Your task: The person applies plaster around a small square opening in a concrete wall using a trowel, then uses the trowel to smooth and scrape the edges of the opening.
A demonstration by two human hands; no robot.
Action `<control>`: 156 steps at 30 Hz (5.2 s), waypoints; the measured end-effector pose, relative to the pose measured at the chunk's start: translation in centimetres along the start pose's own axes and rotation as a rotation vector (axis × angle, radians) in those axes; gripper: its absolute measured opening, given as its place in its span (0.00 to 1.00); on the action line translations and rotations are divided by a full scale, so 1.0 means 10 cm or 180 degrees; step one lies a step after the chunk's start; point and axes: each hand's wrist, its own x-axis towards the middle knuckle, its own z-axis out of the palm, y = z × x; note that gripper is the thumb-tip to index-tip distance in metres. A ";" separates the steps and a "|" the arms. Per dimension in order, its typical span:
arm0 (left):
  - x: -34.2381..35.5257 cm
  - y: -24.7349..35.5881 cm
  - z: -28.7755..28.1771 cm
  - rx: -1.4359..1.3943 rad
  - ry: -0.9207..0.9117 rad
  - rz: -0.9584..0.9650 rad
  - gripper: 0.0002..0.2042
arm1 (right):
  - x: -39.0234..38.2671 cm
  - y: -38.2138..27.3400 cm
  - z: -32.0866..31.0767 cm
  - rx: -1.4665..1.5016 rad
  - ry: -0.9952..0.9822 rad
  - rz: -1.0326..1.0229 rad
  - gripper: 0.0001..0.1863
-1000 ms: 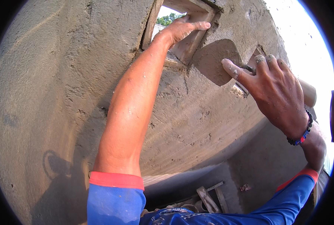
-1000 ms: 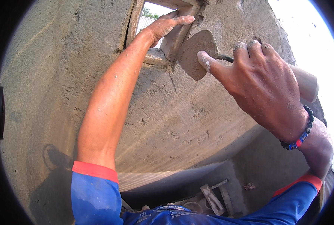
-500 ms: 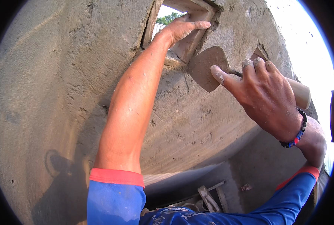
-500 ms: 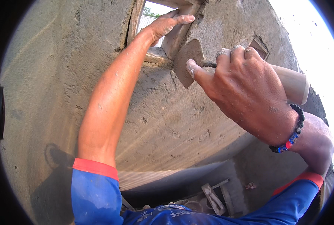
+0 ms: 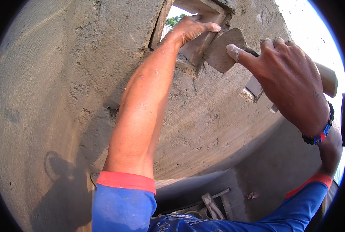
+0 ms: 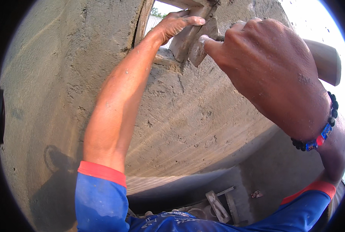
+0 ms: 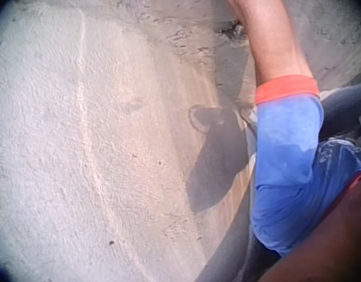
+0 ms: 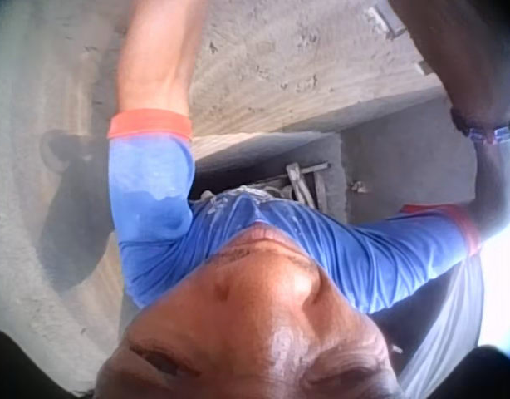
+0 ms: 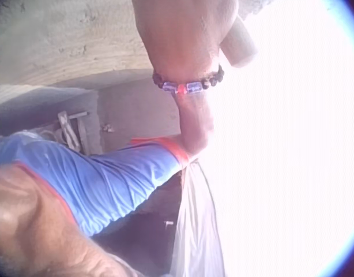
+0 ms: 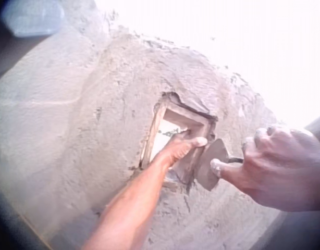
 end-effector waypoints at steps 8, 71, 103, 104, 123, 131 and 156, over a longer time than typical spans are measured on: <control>-0.02 0.02 -0.05 0.0129 0.0057 -0.0014 0.49 | 0.01 -0.02 -0.01 0.0068 -0.0132 0.0060 0.27; -0.14 0.04 -0.07 -0.0159 0.0056 -0.0256 0.59 | 0.17 -0.11 0.04 0.0691 0.0567 -0.0110 0.04; 0.25 -0.25 -0.13 0.0298 0.0273 -0.2028 0.33 | -1.19 -0.10 0.39 0.1616 -0.0335 0.0485 0.42; 0.27 -0.30 -0.09 0.0154 0.0506 -0.2042 0.32 | -1.18 -0.11 0.39 0.1617 -0.0325 0.0481 0.42; 0.25 -0.38 -0.08 0.2749 0.0351 -0.0867 0.22 | -0.98 -0.21 0.61 0.2118 -0.0198 0.0291 0.41; 0.25 -0.37 -0.11 0.2501 0.0175 -0.0887 0.19 | -0.97 -0.18 0.80 0.1984 -0.0089 0.0504 0.41; -0.11 0.15 -0.13 0.0082 0.0727 -0.1609 0.23 | -1.18 -0.25 0.92 0.2433 0.0025 0.0427 0.40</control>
